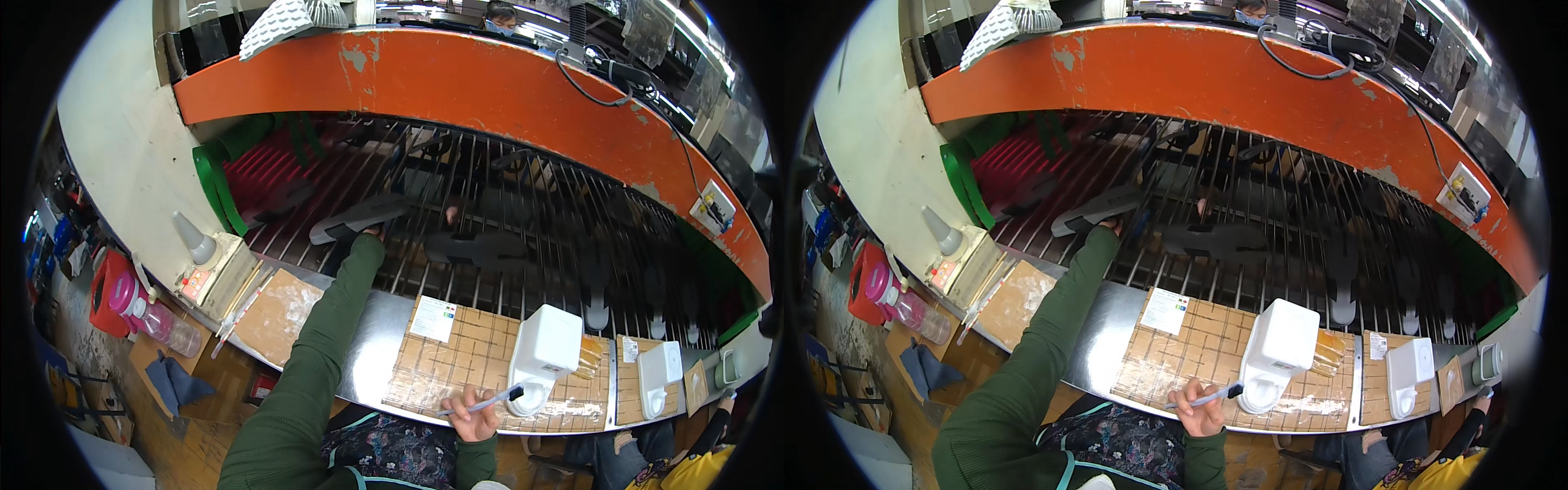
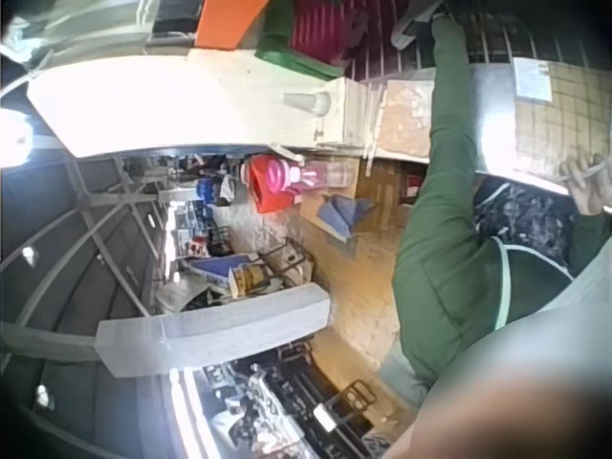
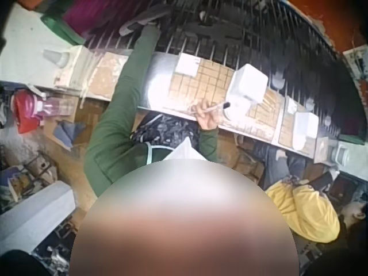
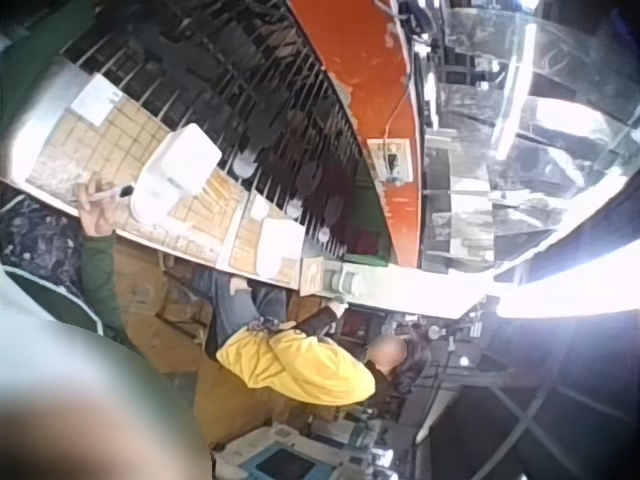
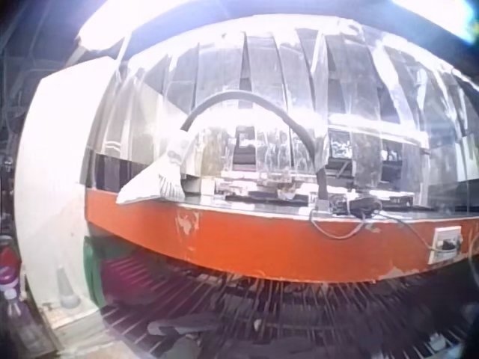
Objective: The person repeatedly paints the soles of gray flip-flops with a white substance using a small brush. They pick up each slipper from a metal rack, apply the substance to the sole, and return it to the rack. The process is repeated for multiple slippers.
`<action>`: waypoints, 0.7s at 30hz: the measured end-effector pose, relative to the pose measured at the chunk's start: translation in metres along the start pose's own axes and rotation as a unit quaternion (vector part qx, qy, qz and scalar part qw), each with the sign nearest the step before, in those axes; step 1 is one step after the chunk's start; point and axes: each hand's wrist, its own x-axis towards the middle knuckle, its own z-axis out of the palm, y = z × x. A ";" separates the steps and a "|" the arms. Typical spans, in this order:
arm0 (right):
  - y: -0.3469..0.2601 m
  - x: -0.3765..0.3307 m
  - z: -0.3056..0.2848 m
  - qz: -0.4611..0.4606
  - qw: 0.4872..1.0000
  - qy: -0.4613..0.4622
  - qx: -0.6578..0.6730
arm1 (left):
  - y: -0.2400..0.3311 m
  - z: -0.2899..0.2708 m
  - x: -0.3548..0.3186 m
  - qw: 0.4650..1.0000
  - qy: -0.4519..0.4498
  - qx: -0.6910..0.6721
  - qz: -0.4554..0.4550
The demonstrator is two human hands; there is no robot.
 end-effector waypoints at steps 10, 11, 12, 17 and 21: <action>0.001 -0.001 0.001 -0.001 1.000 0.005 -0.009 | -0.018 0.005 0.023 0.999 0.008 0.032 -0.020; 0.001 -0.001 0.001 -0.002 1.000 0.008 -0.008 | -0.020 0.005 0.025 0.999 0.010 0.037 -0.020; 0.001 -0.001 0.001 -0.004 1.000 0.007 -0.006 | -0.020 0.006 0.026 0.999 0.011 0.043 -0.021; 0.002 -0.002 0.002 -0.007 1.000 0.007 -0.001 | -0.026 0.014 0.024 0.995 0.007 0.101 -0.023; 0.003 0.002 0.006 -0.005 1.000 0.004 0.003 | -0.048 0.001 -0.001 0.927 -0.038 0.365 0.081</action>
